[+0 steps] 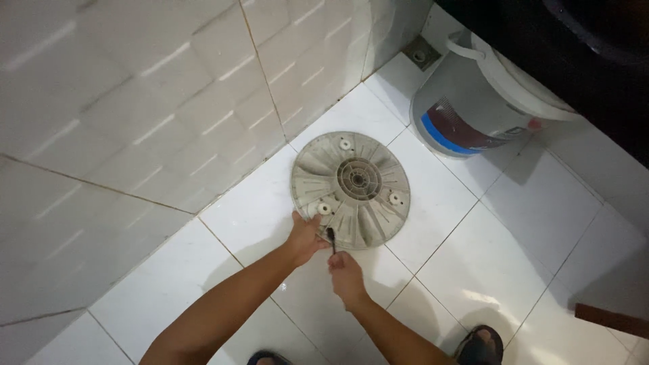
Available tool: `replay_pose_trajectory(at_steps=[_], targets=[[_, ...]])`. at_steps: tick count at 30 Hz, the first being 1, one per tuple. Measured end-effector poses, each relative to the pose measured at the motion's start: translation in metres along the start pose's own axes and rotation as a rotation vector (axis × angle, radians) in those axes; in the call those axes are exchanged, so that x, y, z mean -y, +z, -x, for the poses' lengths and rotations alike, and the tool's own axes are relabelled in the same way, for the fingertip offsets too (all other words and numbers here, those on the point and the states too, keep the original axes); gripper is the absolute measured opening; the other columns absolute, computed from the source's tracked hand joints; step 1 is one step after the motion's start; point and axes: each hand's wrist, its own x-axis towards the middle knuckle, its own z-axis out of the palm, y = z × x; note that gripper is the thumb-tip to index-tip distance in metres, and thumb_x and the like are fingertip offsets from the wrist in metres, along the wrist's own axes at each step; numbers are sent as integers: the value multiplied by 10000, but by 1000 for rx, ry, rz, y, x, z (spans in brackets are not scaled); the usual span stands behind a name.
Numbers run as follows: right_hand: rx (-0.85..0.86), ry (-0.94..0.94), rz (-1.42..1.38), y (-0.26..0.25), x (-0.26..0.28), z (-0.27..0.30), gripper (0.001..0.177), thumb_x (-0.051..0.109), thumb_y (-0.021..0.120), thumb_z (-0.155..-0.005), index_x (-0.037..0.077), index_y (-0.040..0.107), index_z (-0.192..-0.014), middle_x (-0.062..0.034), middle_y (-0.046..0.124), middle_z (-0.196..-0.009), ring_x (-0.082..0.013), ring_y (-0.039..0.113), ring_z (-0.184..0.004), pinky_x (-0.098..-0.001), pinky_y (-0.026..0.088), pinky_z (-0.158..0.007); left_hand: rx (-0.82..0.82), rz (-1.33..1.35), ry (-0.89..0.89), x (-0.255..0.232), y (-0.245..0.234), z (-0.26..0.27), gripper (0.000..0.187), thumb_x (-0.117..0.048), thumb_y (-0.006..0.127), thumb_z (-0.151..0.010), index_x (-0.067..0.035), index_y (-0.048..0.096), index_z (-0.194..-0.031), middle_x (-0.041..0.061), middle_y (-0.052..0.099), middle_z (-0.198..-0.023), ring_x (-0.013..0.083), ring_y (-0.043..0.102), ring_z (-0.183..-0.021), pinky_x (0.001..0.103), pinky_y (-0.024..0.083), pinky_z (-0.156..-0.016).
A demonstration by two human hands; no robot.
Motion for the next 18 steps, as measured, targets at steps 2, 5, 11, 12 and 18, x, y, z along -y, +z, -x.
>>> replay_pose_trajectory(at_steps=[2, 5, 11, 12, 18], targets=[[-56, -37, 16, 2, -3, 0, 175, 230, 471, -1059, 106, 557, -971, -13, 499, -698, -134, 451, -516, -307, 378, -427, -36, 1, -52, -3, 9, 11, 453, -223, 459, -1023, -233, 157, -1361, 145, 444, -1436, 338, 597, -1167, 531, 558, -919], [-98, -78, 41, 5, -15, 3, 106, 172, 508, -1020, 122, 575, -955, -5, 525, -706, -135, 468, -528, -313, 387, -434, -94, 16, -95, 17, 5, 3, 421, -207, 476, -1051, -202, 169, -1339, 198, 461, -1416, 348, 587, -1151, 496, 561, -919], [-164, -441, 236, -5, -73, -14, 118, 103, 501, -1001, 74, 568, -909, -46, 546, -773, -170, 494, -659, -344, 460, -602, -117, 8, 7, 12, 14, 12, 425, -155, 471, -1044, -116, 190, -1361, 207, 466, -1372, 335, 614, -1175, 488, 625, -908], [-164, -515, 313, -5, -70, -6, 153, 129, 493, -1027, 61, 561, -907, -76, 545, -781, -186, 505, -699, -351, 490, -662, -148, -46, 3, 11, 16, 15, 431, -158, 469, -1059, -128, 183, -1381, 232, 465, -1368, 336, 604, -1185, 477, 620, -919], [-268, -214, 553, 6, 17, 44, 204, 260, 483, -1049, 117, 615, -988, -122, 666, -832, -253, 631, -740, -375, 501, -724, -184, -130, 64, 19, 11, 9, 430, -214, 493, -1066, -120, 237, -1399, 205, 526, -1357, 310, 581, -1182, 486, 582, -935]])
